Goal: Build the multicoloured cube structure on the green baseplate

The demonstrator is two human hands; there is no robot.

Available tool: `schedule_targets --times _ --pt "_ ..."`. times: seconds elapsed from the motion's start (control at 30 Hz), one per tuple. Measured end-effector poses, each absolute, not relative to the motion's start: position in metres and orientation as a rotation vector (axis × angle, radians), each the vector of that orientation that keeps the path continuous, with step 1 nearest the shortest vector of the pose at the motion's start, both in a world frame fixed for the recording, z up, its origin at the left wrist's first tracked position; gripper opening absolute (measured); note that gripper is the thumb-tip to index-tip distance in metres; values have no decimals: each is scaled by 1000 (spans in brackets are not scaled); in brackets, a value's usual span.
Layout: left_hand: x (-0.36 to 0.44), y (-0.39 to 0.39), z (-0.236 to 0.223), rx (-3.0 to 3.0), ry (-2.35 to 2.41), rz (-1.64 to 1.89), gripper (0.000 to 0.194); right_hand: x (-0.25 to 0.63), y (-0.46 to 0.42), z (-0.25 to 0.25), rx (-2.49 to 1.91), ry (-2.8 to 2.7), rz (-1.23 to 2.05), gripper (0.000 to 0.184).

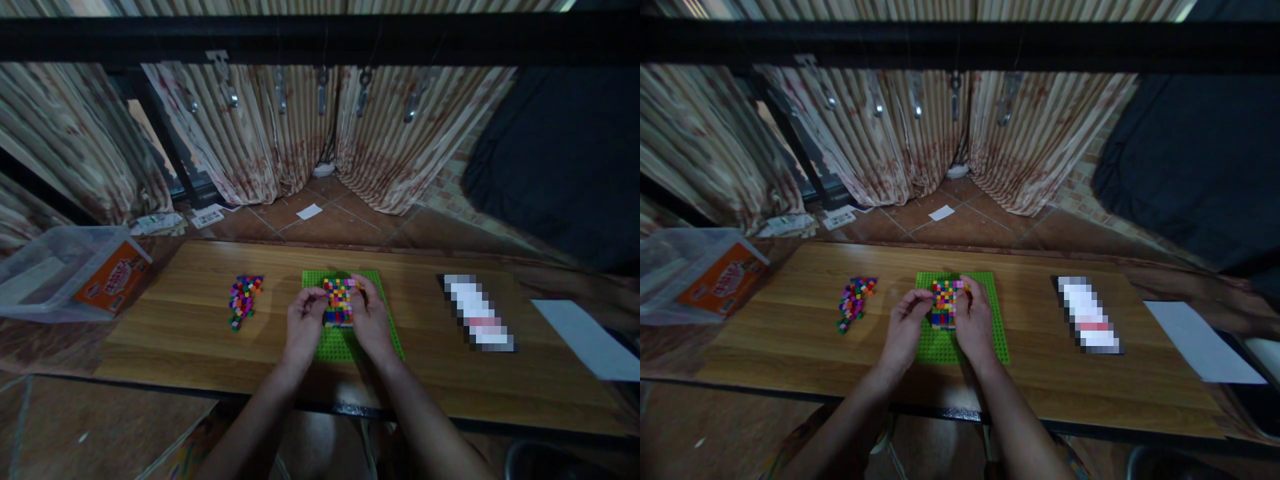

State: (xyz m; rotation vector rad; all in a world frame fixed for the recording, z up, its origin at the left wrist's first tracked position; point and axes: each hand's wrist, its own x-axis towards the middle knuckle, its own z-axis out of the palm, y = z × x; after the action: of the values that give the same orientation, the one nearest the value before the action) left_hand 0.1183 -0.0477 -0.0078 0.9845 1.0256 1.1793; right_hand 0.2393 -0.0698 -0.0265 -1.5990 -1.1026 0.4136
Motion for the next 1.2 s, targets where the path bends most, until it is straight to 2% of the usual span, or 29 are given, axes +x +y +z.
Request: schedule_targets --times 0.2,0.7,1.2 --pt "121 -49 -7 1039 1002 1203 13 240 -69 -27 -1614 -1100 430 34" --pt "124 -45 -7 973 1020 1173 16 236 -71 -25 -1637 -1115 370 34" --pt "128 -45 -5 938 1017 1193 13 236 -72 -25 -1651 -1119 355 34"
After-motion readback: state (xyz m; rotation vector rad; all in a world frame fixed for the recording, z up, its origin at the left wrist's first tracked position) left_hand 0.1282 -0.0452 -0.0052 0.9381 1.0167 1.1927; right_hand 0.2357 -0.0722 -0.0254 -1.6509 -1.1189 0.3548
